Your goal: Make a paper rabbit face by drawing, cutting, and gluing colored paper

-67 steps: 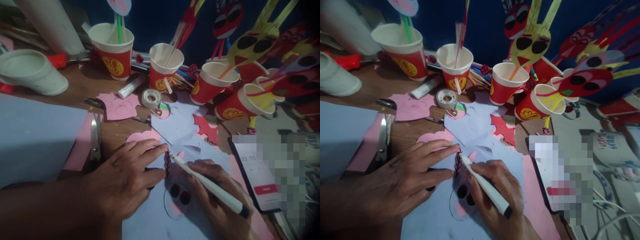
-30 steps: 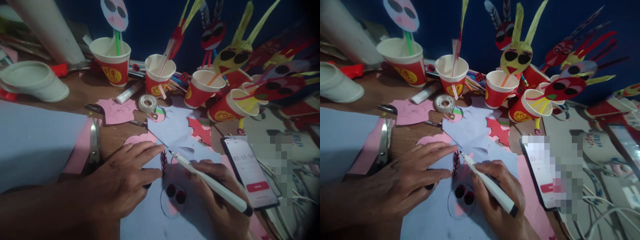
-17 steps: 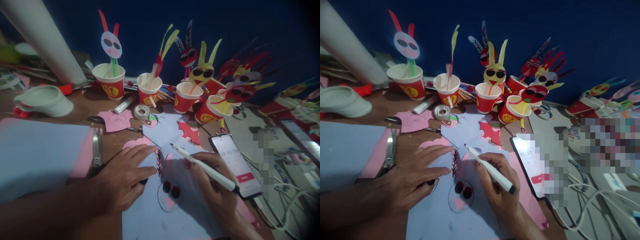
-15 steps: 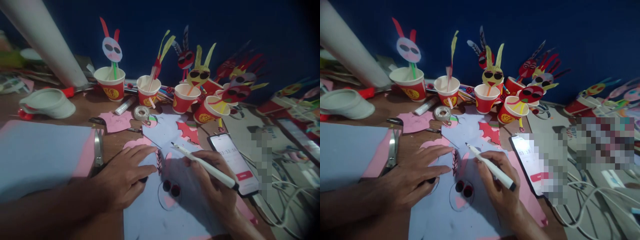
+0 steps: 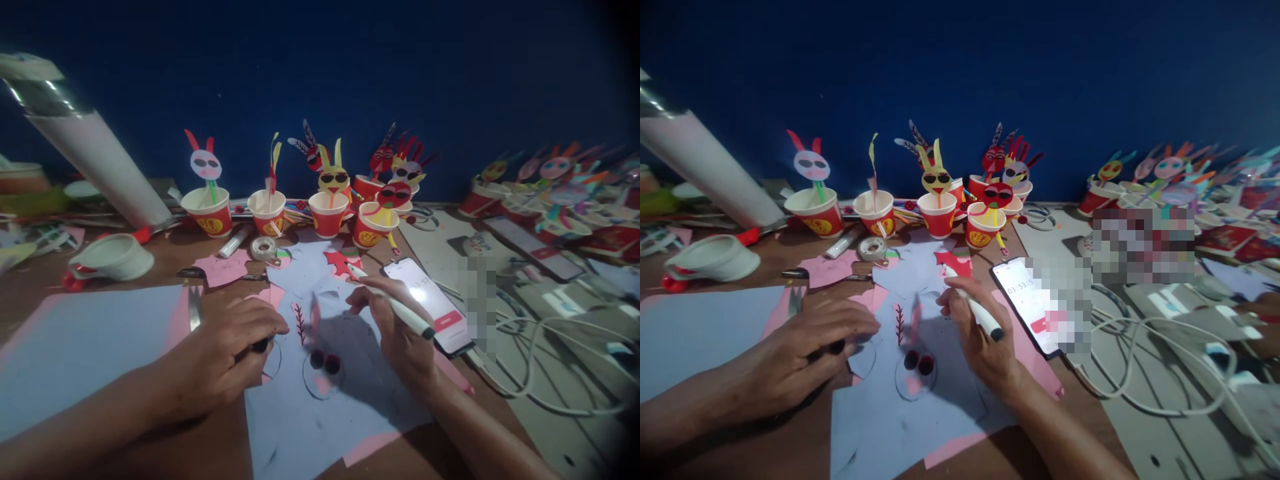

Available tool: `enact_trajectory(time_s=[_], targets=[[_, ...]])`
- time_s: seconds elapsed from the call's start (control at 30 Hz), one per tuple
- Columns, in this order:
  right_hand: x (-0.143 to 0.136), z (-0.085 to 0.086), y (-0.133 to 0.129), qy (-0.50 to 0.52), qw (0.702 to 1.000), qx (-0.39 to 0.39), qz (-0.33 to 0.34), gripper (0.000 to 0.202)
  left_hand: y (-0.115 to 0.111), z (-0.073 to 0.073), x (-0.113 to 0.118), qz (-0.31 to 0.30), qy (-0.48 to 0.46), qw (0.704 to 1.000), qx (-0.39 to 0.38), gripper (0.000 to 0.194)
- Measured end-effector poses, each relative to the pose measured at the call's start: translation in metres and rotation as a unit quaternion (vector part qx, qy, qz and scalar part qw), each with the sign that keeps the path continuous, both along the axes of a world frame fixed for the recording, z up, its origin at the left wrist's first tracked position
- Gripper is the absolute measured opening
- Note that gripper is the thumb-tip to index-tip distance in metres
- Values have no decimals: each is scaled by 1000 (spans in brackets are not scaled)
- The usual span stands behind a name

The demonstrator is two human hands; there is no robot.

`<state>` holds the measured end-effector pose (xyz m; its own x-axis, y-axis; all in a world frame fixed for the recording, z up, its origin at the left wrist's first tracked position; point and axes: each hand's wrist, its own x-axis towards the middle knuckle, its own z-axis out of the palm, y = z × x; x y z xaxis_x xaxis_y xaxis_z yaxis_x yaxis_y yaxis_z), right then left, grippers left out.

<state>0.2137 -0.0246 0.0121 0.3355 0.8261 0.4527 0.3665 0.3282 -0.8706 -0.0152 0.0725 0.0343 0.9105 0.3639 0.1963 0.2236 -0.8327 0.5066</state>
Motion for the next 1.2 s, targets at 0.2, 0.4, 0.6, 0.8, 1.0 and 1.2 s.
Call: enact_trajectory(time_s=[0.2,0.4,0.6,0.8,1.0,1.2], targets=[[11,2,-7,-27,1000,14,2,23,-13,0,3,-25,28,997,66,37],[13,2,-6,-93,996,-8,-14,16,-19,-3,19,-52,43,989,128,39],[12,8,-6,-183,983,15,-11,17,-5,-11,35,-70,80,985,136,41],[16,7,-4,-186,982,3,-28,21,5,-19,37,-89,94,983,128,45],[17,2,-3,-184,983,-22,-18,20,6,-25,37,-92,113,982,120,44],[16,8,-1,-212,977,-21,-7,21,8,-30,38,-84,119,983,115,47]])
